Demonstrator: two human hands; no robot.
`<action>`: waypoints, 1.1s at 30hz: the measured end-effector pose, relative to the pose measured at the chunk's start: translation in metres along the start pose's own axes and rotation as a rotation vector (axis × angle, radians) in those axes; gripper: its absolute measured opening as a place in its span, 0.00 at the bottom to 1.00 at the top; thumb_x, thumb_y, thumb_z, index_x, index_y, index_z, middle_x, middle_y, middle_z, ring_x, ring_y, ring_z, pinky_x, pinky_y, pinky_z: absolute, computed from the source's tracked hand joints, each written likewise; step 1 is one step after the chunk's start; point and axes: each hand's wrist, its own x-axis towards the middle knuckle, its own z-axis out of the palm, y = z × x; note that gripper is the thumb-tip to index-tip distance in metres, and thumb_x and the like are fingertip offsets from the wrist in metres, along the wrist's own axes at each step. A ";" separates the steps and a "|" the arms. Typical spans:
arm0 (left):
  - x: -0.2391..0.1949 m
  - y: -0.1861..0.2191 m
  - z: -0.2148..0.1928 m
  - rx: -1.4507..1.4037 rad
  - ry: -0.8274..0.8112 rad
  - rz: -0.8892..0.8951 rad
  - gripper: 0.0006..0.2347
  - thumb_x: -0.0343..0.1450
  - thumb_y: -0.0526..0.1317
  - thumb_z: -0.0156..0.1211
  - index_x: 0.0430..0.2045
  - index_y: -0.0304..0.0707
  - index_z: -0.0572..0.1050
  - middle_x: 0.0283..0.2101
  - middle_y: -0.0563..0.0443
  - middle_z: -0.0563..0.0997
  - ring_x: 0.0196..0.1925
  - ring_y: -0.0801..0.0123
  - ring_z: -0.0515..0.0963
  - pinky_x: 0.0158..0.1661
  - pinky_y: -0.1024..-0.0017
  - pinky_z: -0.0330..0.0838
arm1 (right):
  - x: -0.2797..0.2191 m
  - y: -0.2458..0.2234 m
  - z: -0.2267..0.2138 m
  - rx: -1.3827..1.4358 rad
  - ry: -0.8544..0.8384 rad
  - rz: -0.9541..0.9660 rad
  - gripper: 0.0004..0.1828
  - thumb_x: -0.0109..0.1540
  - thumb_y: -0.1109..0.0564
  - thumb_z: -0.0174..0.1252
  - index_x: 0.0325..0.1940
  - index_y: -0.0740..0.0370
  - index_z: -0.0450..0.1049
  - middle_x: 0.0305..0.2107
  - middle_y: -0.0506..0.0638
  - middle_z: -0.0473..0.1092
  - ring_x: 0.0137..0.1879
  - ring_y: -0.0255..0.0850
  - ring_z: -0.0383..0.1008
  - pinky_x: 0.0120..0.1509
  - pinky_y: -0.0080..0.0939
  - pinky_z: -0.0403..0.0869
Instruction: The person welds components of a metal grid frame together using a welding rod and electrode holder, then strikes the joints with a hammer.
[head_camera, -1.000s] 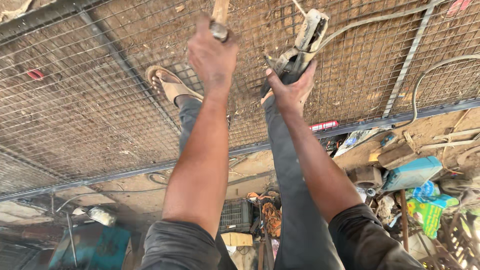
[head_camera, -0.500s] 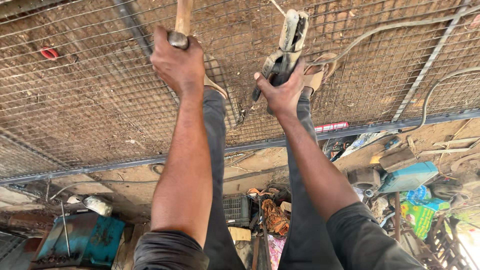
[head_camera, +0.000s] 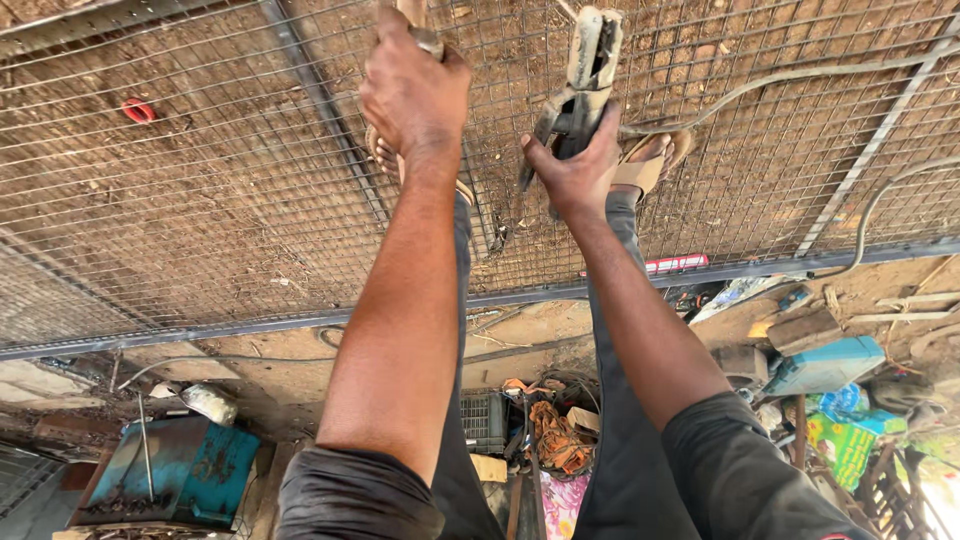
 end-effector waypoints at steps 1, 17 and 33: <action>-0.001 0.002 -0.003 0.028 -0.020 -0.009 0.21 0.61 0.38 0.73 0.44 0.26 0.72 0.35 0.41 0.85 0.31 0.61 0.87 0.29 0.66 0.83 | -0.001 0.000 -0.002 -0.004 0.030 -0.074 0.51 0.52 0.48 0.78 0.66 0.71 0.54 0.48 0.60 0.73 0.54 0.47 0.77 0.64 0.46 0.77; -0.046 0.056 0.021 -0.036 -0.128 -0.062 0.19 0.60 0.40 0.75 0.40 0.34 0.73 0.26 0.45 0.84 0.26 0.60 0.85 0.29 0.62 0.80 | -0.002 0.034 -0.047 -0.002 0.119 0.002 0.62 0.51 0.49 0.80 0.75 0.74 0.46 0.58 0.64 0.66 0.63 0.49 0.71 0.69 0.45 0.73; -0.038 0.084 0.026 -0.023 -0.082 0.019 0.16 0.61 0.35 0.72 0.39 0.32 0.76 0.28 0.46 0.86 0.27 0.65 0.87 0.30 0.66 0.83 | 0.014 0.032 -0.065 -0.165 0.175 -0.212 0.57 0.50 0.51 0.84 0.70 0.73 0.53 0.51 0.65 0.72 0.56 0.53 0.74 0.63 0.51 0.73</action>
